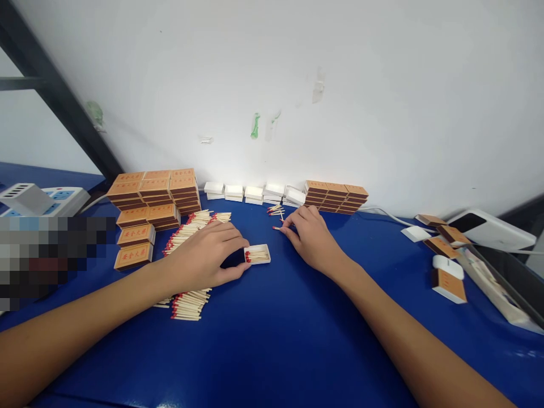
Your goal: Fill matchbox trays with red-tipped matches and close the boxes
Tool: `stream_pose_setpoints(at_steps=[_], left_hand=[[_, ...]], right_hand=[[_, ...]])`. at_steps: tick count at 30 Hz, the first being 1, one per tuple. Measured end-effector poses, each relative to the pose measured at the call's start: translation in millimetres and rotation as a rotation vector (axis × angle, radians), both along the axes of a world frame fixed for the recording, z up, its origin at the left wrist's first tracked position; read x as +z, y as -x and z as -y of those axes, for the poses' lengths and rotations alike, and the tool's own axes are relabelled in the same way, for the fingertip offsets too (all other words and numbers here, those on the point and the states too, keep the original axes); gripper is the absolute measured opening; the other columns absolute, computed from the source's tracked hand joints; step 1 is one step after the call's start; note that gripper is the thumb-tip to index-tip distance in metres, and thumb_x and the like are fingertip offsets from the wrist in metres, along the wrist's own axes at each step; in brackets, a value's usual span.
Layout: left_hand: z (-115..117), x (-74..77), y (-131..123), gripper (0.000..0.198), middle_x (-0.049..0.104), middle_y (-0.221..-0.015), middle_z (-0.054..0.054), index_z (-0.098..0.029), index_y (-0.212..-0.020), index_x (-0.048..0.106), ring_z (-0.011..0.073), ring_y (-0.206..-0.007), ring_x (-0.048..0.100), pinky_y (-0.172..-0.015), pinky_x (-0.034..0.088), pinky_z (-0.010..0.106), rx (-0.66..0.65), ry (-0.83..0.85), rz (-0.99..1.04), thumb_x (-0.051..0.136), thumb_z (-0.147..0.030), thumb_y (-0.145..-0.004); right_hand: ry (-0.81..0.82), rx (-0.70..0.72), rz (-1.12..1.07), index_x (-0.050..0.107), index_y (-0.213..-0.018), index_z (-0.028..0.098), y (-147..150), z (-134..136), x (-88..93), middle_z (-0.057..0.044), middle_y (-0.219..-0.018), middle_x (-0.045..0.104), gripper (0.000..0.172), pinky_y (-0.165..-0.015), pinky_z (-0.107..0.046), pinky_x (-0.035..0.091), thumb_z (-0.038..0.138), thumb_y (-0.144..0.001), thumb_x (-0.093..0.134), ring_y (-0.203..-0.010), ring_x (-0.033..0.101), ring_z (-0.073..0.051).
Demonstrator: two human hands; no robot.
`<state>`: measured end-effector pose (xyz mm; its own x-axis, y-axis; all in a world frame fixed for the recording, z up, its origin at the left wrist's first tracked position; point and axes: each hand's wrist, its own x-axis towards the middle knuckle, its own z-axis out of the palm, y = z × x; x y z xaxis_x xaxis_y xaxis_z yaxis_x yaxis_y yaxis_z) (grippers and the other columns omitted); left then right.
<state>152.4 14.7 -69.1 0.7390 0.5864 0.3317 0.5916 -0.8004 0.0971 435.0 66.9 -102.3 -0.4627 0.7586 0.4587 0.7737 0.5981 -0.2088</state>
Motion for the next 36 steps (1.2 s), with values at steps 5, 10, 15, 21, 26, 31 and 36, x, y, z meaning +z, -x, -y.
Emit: stream_pose_setpoints(at_steps=[5,10,15,21,26,31,36], left_hand=[[0,0.6,0,0.028,0.072,-0.099,0.009,-0.014,-0.106,0.074,0.0261,-0.100,0.065,-0.095,0.052,0.042,-0.001,-0.007,-0.002,0.061,-0.039,-0.099],[1,1.8,-1,0.027,0.071,-0.097,0.009,-0.015,-0.104,0.073,0.0264,-0.099,0.064,-0.094,0.051,0.043,0.013,0.003,-0.018,0.062,-0.039,-0.098],[1,0.2,-1,0.026,0.070,-0.095,0.008,-0.014,-0.103,0.073,0.0255,-0.097,0.064,-0.092,0.051,0.041,0.004,-0.008,0.001,0.062,-0.038,-0.098],[0,0.6,-2,0.026,0.070,-0.094,0.008,-0.014,-0.103,0.073,0.0255,-0.096,0.064,-0.091,0.051,0.041,0.000,-0.014,0.006,0.062,-0.037,-0.098],[1,2.1,-2,0.026,0.071,-0.096,0.009,-0.015,-0.105,0.073,0.0265,-0.099,0.064,-0.093,0.051,0.043,0.007,-0.012,-0.009,0.061,-0.037,-0.099],[1,3.1,-1,0.028,0.071,-0.097,0.009,-0.014,-0.105,0.073,0.0265,-0.099,0.064,-0.094,0.051,0.043,0.000,0.005,-0.016,0.060,-0.038,-0.099],[1,1.8,-1,0.026,0.071,-0.096,0.009,-0.015,-0.103,0.073,0.0265,-0.097,0.065,-0.093,0.052,0.043,0.003,-0.001,-0.018,0.062,-0.038,-0.098]], right_hand=[[0.016,0.019,0.018,0.061,-0.093,0.021,4,4,4.1,-0.011,-0.097,0.064,0.013,-0.086,-0.047,0.047,0.028,-0.102,0.055,-0.094,0.052,-0.029],[0.053,0.076,-0.031,0.062,-0.096,0.022,17,25,21.1,-0.009,-0.097,0.063,0.013,-0.086,-0.043,0.046,0.029,-0.104,0.054,-0.095,0.051,-0.027],[0.169,0.184,0.026,0.060,-0.096,0.022,38,52,31.9,-0.008,-0.101,0.063,0.010,-0.085,-0.041,0.046,0.025,-0.104,0.055,-0.094,0.050,-0.025],[0.226,0.177,-0.046,0.061,-0.096,0.024,37,53,32.0,-0.009,-0.103,0.065,0.016,-0.085,-0.042,0.048,0.033,-0.106,0.051,-0.097,0.053,-0.026],[0.065,0.057,-0.058,0.067,-0.108,0.025,15,28,21.9,-0.011,-0.102,0.066,0.024,-0.089,-0.046,0.049,0.033,-0.106,0.044,-0.100,0.056,-0.029],[-0.021,-0.038,0.030,0.064,-0.134,0.024,-7,0,8.8,-0.015,-0.111,0.063,0.040,-0.097,-0.051,0.047,0.026,-0.106,0.035,-0.106,0.054,-0.032],[-0.041,0.007,0.108,0.064,-0.139,0.022,-10,-10,3.5,-0.016,-0.118,0.062,0.048,-0.099,-0.051,0.047,0.018,-0.104,0.031,-0.107,0.052,-0.032]])
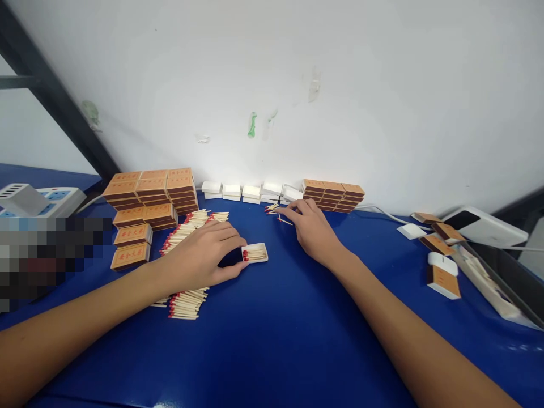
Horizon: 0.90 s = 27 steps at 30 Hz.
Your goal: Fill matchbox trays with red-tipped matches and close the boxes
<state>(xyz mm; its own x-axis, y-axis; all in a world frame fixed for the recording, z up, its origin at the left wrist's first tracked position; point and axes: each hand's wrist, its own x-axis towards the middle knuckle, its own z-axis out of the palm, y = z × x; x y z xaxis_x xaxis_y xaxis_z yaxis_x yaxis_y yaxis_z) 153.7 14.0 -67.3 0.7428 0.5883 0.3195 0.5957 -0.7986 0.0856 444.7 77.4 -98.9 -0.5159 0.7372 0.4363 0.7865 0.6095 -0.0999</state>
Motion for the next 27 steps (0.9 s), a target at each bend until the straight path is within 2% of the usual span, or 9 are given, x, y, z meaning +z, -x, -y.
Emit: stream_pose_setpoints(at_steps=[2,5,11,16,21,27], left_hand=[[0,-0.7,0,0.026,0.071,-0.097,0.009,-0.015,-0.103,0.073,0.0266,-0.098,0.065,-0.093,0.052,0.043,0.001,-0.006,0.009,0.062,-0.038,-0.098],[0,-0.4,0,0.027,0.071,-0.098,0.009,-0.014,-0.104,0.073,0.0267,-0.099,0.066,-0.095,0.052,0.043,-0.001,-0.009,0.017,0.062,-0.038,-0.099],[0,1.2,-1,0.027,0.072,-0.098,0.009,-0.014,-0.104,0.073,0.0267,-0.099,0.065,-0.093,0.052,0.044,-0.008,0.004,0.013,0.062,-0.038,-0.099],[0,0.4,0,0.026,0.072,-0.099,0.009,-0.015,-0.106,0.073,0.0265,-0.099,0.066,-0.094,0.052,0.043,-0.005,-0.003,0.018,0.062,-0.038,-0.098],[-1,0.0,0,0.026,0.071,-0.097,0.009,-0.015,-0.104,0.073,0.0265,-0.098,0.065,-0.092,0.052,0.043,-0.002,-0.005,0.015,0.062,-0.038,-0.098],[0,-0.2,1,0.026,0.071,-0.098,0.009,-0.015,-0.105,0.073,0.0263,-0.099,0.065,-0.093,0.052,0.043,-0.004,-0.004,0.012,0.061,-0.038,-0.099]], right_hand=[[-0.010,0.014,0.018,0.068,-0.133,0.021,1,-1,0.3,-0.016,-0.117,0.063,0.047,-0.098,-0.050,0.047,0.016,-0.104,0.032,-0.107,0.051,-0.031],[-0.010,0.001,0.011,0.073,-0.117,0.020,1,-1,2.6,-0.015,-0.107,0.066,0.037,-0.094,-0.049,0.048,0.022,-0.105,0.038,-0.102,0.051,-0.031],[-0.005,-0.029,-0.052,0.068,-0.096,0.022,-7,-5,1.2,-0.013,-0.097,0.065,0.022,-0.093,-0.050,0.047,0.029,-0.103,0.049,-0.099,0.050,-0.031],[0.033,-0.051,-0.034,0.063,-0.092,0.022,-9,-7,-2.4,-0.013,-0.095,0.062,0.023,-0.090,-0.051,0.046,0.031,-0.103,0.045,-0.095,0.050,-0.032],[0.022,-0.082,0.011,0.060,-0.091,0.022,-9,-3,3.0,-0.014,-0.096,0.061,0.024,-0.089,-0.049,0.046,0.031,-0.103,0.041,-0.094,0.050,-0.031],[0.065,-0.076,0.024,0.062,-0.092,0.023,-11,2,6.1,-0.013,-0.097,0.065,0.027,-0.088,-0.049,0.047,0.038,-0.104,0.043,-0.096,0.052,-0.031]])
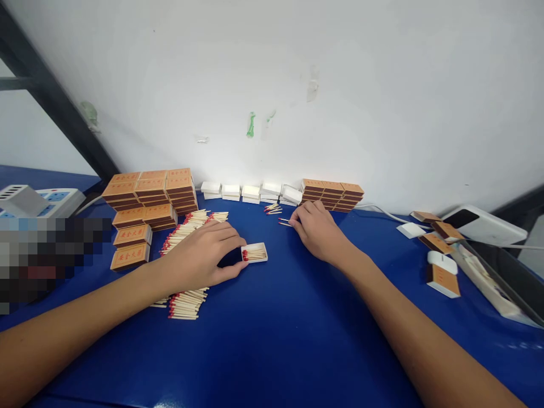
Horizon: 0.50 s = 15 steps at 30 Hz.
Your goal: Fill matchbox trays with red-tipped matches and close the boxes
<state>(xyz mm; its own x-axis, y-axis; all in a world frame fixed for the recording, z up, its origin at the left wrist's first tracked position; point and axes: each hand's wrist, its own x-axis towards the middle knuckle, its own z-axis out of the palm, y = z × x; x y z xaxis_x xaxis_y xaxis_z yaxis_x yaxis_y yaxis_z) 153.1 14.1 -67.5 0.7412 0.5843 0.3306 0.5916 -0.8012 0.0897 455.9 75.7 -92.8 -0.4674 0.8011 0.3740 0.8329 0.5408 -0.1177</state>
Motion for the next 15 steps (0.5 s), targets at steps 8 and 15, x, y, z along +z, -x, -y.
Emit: stream_pose_setpoints(at_steps=[8,15], left_hand=[[-0.5,-0.9,-0.3,0.026,0.071,-0.097,0.008,-0.016,-0.105,0.073,0.0264,-0.098,0.065,-0.093,0.051,0.043,0.003,-0.004,-0.001,0.061,-0.038,-0.099],[-0.1,-0.9,0.4,0.027,0.071,-0.098,0.009,-0.015,-0.106,0.073,0.0262,-0.098,0.064,-0.093,0.051,0.042,0.001,-0.005,-0.006,0.061,-0.038,-0.099]], right_hand=[[0.018,0.025,-0.049,0.063,-0.108,0.024,-2.6,-0.6,-3.9,-0.012,-0.106,0.064,0.025,-0.093,-0.050,0.048,0.047,-0.101,0.053,-0.102,0.053,-0.031],[0.050,0.068,-0.075,0.063,-0.093,0.024,0.1,-3.5,-4.0,-0.011,-0.101,0.064,0.025,-0.091,-0.048,0.046,0.043,-0.103,0.050,-0.097,0.053,-0.029]])
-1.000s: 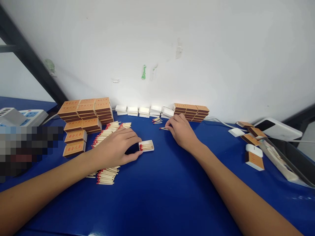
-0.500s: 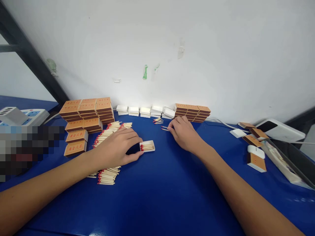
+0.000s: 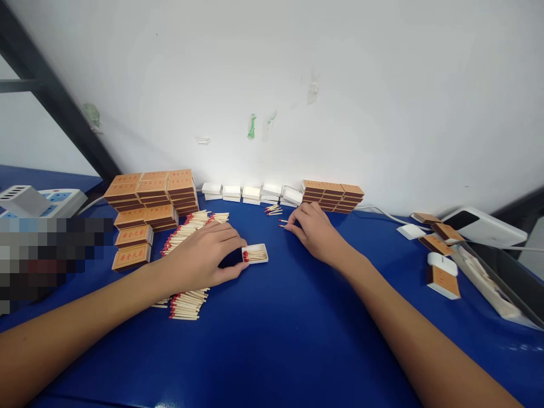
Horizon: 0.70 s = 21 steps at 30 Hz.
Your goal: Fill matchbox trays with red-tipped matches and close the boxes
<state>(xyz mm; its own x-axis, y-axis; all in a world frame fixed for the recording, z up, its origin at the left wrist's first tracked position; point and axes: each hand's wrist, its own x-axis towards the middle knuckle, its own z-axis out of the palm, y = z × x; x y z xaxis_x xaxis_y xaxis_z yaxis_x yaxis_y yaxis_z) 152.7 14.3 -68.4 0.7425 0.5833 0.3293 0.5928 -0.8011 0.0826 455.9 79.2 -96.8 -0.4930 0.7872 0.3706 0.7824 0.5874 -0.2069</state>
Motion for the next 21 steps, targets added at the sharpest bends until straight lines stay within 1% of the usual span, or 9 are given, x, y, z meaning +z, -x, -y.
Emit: stream_pose_setpoints(at_steps=[3,6,8,14,18,21], left_hand=[[0,0.5,0,0.027,0.071,-0.097,0.009,-0.015,-0.105,0.073,0.0261,-0.097,0.064,-0.093,0.051,0.043,0.002,0.001,0.000,0.061,-0.038,-0.099],[1,0.8,0,0.027,0.071,-0.097,0.008,-0.015,-0.105,0.073,0.0260,-0.097,0.064,-0.093,0.051,0.043,0.000,0.009,-0.002,0.061,-0.038,-0.099],[0,0.6,0,0.027,0.071,-0.098,0.008,-0.015,-0.105,0.073,0.0262,-0.098,0.064,-0.093,0.051,0.043,0.000,0.011,-0.003,0.061,-0.038,-0.099],[0,-0.1,0,0.028,0.071,-0.098,0.008,-0.014,-0.107,0.073,0.0261,-0.098,0.064,-0.093,0.051,0.042,-0.008,0.004,-0.008,0.061,-0.038,-0.099],[0,0.1,0,0.028,0.070,-0.097,0.008,-0.014,-0.106,0.073,0.0261,-0.097,0.064,-0.092,0.051,0.042,0.001,-0.003,-0.005,0.061,-0.038,-0.099],[1,0.7,-1,0.028,0.071,-0.096,0.008,-0.014,-0.103,0.073,0.0263,-0.097,0.064,-0.092,0.051,0.043,0.002,-0.006,-0.007,0.061,-0.039,-0.099]], right_hand=[[-0.012,-0.007,-0.003,0.062,-0.094,0.023,1,0,-0.6,-0.012,-0.101,0.064,0.025,-0.091,-0.048,0.046,0.045,-0.103,0.052,-0.098,0.053,-0.030],[-0.044,-0.030,-0.025,0.063,-0.104,0.024,2,0,-1.5,-0.012,-0.104,0.064,0.026,-0.093,-0.049,0.046,0.047,-0.102,0.052,-0.101,0.053,-0.031],[-0.049,-0.035,-0.031,0.065,-0.106,0.024,3,0,-2.4,-0.012,-0.103,0.064,0.027,-0.094,-0.049,0.046,0.047,-0.102,0.051,-0.101,0.053,-0.031],[-0.040,-0.022,-0.050,0.064,-0.093,0.023,5,-2,-4.1,-0.012,-0.096,0.063,0.025,-0.090,-0.047,0.047,0.043,-0.103,0.052,-0.097,0.052,-0.030],[-0.022,0.003,-0.070,0.062,-0.092,0.022,11,5,3.3,-0.012,-0.095,0.063,0.024,-0.089,-0.047,0.046,0.041,-0.104,0.052,-0.095,0.051,-0.030],[0.017,0.054,-0.100,0.062,-0.093,0.023,25,21,15.2,-0.010,-0.098,0.063,0.021,-0.088,-0.045,0.046,0.039,-0.104,0.053,-0.097,0.051,-0.029]])
